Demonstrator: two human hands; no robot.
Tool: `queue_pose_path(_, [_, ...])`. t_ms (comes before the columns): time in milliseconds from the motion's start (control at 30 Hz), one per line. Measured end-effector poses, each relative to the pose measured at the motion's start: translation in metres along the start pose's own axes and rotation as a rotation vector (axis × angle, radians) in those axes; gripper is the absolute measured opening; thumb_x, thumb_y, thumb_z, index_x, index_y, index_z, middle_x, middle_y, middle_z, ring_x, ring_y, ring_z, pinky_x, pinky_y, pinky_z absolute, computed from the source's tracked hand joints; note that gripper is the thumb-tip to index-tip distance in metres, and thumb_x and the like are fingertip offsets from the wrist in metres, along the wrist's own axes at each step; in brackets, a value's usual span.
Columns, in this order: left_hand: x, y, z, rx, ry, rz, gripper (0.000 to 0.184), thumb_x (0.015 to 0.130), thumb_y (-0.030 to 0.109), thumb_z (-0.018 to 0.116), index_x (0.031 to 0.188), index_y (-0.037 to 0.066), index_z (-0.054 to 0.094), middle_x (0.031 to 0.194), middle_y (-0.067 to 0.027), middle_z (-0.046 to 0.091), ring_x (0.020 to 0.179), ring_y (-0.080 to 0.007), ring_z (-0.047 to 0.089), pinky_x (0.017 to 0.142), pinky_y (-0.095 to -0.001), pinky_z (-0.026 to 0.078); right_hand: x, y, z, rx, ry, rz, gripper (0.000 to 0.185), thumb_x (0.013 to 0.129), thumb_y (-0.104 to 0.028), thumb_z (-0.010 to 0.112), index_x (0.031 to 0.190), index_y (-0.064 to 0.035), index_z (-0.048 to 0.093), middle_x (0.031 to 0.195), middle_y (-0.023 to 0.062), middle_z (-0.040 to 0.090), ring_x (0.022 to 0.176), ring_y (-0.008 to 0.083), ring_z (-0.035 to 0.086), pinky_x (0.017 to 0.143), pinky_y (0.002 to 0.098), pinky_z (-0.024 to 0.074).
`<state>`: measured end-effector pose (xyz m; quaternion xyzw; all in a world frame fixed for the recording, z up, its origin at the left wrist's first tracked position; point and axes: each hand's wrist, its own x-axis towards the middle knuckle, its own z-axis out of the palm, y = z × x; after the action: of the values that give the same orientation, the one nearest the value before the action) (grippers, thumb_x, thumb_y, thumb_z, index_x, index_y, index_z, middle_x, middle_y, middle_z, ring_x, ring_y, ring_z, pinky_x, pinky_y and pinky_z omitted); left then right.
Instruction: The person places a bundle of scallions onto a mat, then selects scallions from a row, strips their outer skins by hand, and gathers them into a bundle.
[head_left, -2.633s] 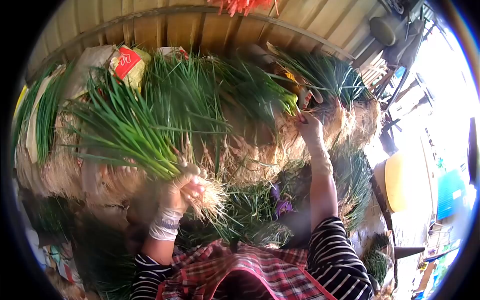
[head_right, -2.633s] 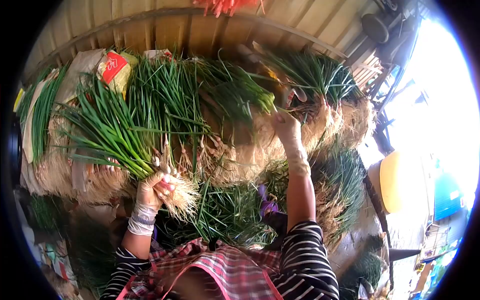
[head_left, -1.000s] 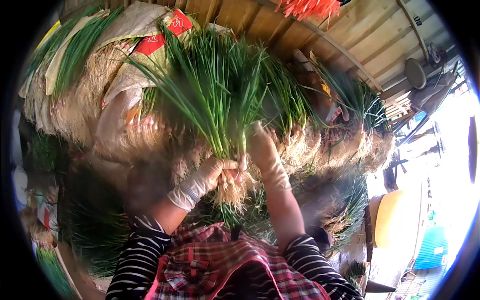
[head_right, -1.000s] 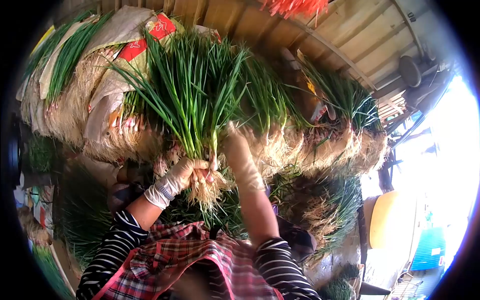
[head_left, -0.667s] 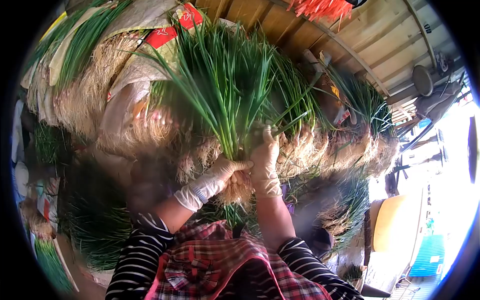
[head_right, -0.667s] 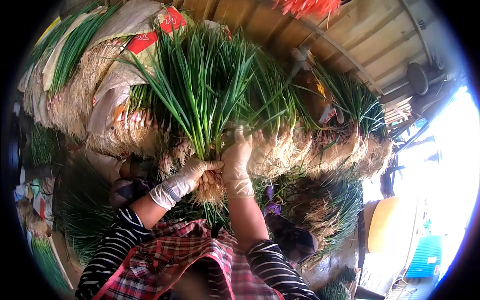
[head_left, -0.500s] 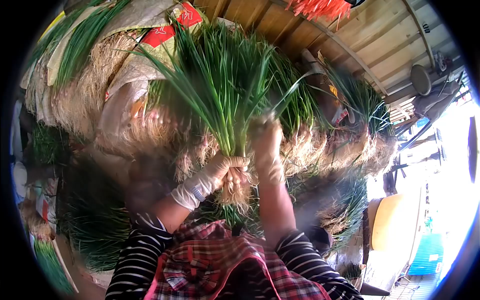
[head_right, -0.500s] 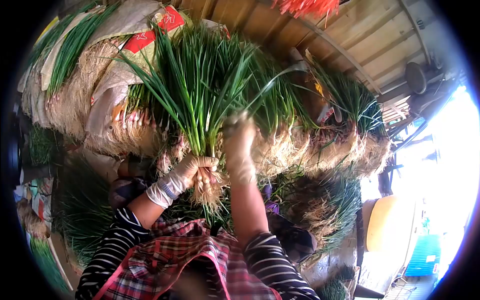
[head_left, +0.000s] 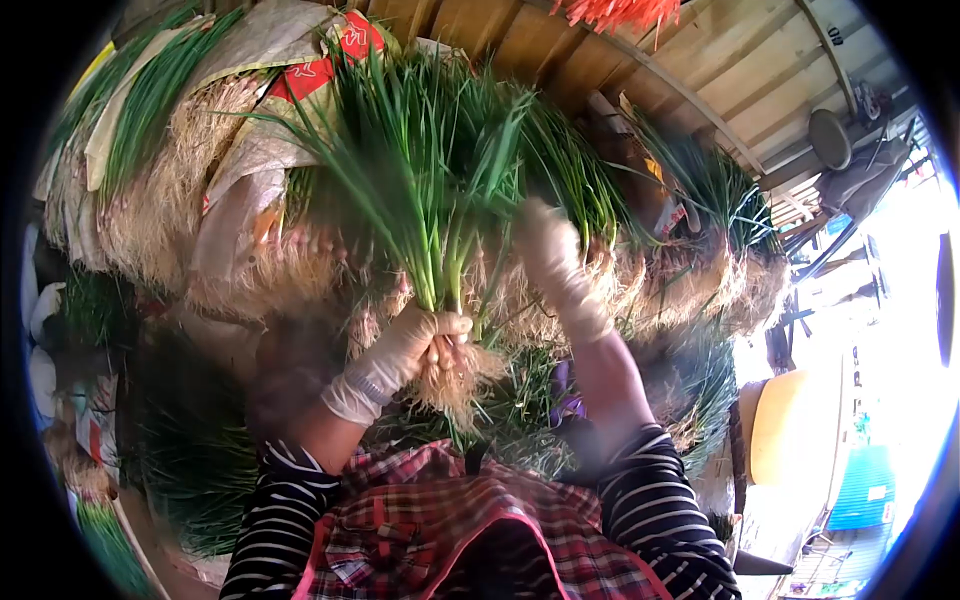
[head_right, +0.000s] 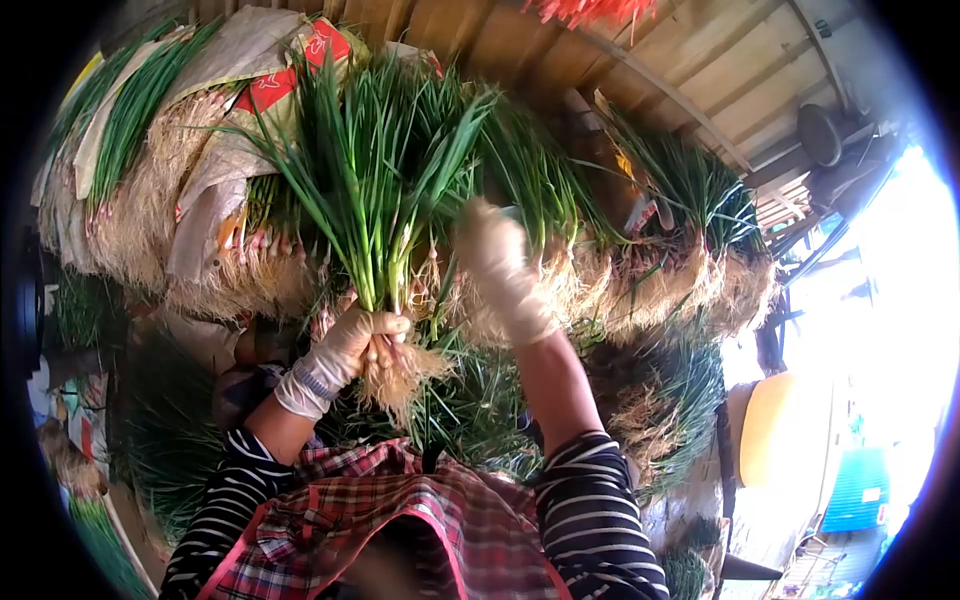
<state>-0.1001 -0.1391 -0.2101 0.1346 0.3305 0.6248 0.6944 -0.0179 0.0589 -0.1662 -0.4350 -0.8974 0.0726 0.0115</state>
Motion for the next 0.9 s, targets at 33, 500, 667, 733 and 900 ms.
queue_pose_path(33, [-0.002,-0.005,-0.003,-0.026,-0.008,0.053,0.027,0.07,0.005,0.065,0.094,0.001,0.054,0.07,-0.0058,0.057,0.052,-0.0128,0.058,0.047,-0.0238,0.052,0.0,0.019,0.003,-0.122,-0.1,-0.059,0.013,0.088,-0.012,0.048,0.092,-0.0066,0.06,0.067,0.0057,0.061,0.051,0.0137,0.058,0.044,0.0258,0.0505])
queue_pose_path(500, [-0.026,0.012,-0.002,-0.133,-0.154,0.155,0.032,0.066,0.005,0.061,0.097,-0.003,0.055,0.078,-0.012,0.061,0.072,-0.0212,0.059,0.074,-0.031,0.048,-0.051,-0.045,0.04,1.597,-0.164,-0.194,0.078,0.074,0.008,0.051,0.14,-0.0117,0.016,0.134,0.0129,0.037,0.062,0.0055,0.044,0.056,0.016,0.0431])
queue_pose_path(667, [-0.018,0.001,-0.017,-0.129,-0.129,0.1,0.033,0.063,0.007,0.062,0.094,-0.003,0.057,0.08,-0.0156,0.061,0.068,-0.0226,0.059,0.067,-0.0311,0.049,-0.066,-0.02,0.039,1.338,-0.479,-0.343,0.072,0.078,-0.014,0.065,0.137,-0.0071,0.024,0.12,0.011,0.048,0.082,0.012,0.049,0.072,0.024,0.043])
queue_pose_path(733, [-0.02,0.003,-0.018,-0.076,-0.169,0.102,0.029,0.063,0.009,0.062,0.09,-0.003,0.057,0.079,-0.0162,0.061,0.069,-0.0231,0.059,0.067,-0.0334,0.049,-0.064,-0.017,0.045,1.287,-0.55,-0.438,0.069,0.077,-0.028,0.067,0.13,0.0007,0.035,0.118,0.0123,0.051,0.113,0.023,0.046,0.1,0.0359,0.0331])
queue_pose_path(900, [-0.017,-0.005,-0.031,-0.136,-0.22,0.099,0.025,0.072,0.018,0.065,0.085,-0.002,0.059,0.076,-0.0158,0.061,0.071,-0.0226,0.06,0.068,-0.0378,0.051,-0.064,-0.025,0.029,0.96,-0.522,-0.557,0.041,0.077,-0.014,0.065,0.115,-0.0054,0.053,0.101,0.0102,0.06,0.089,0.0189,0.058,0.078,0.03,0.0482])
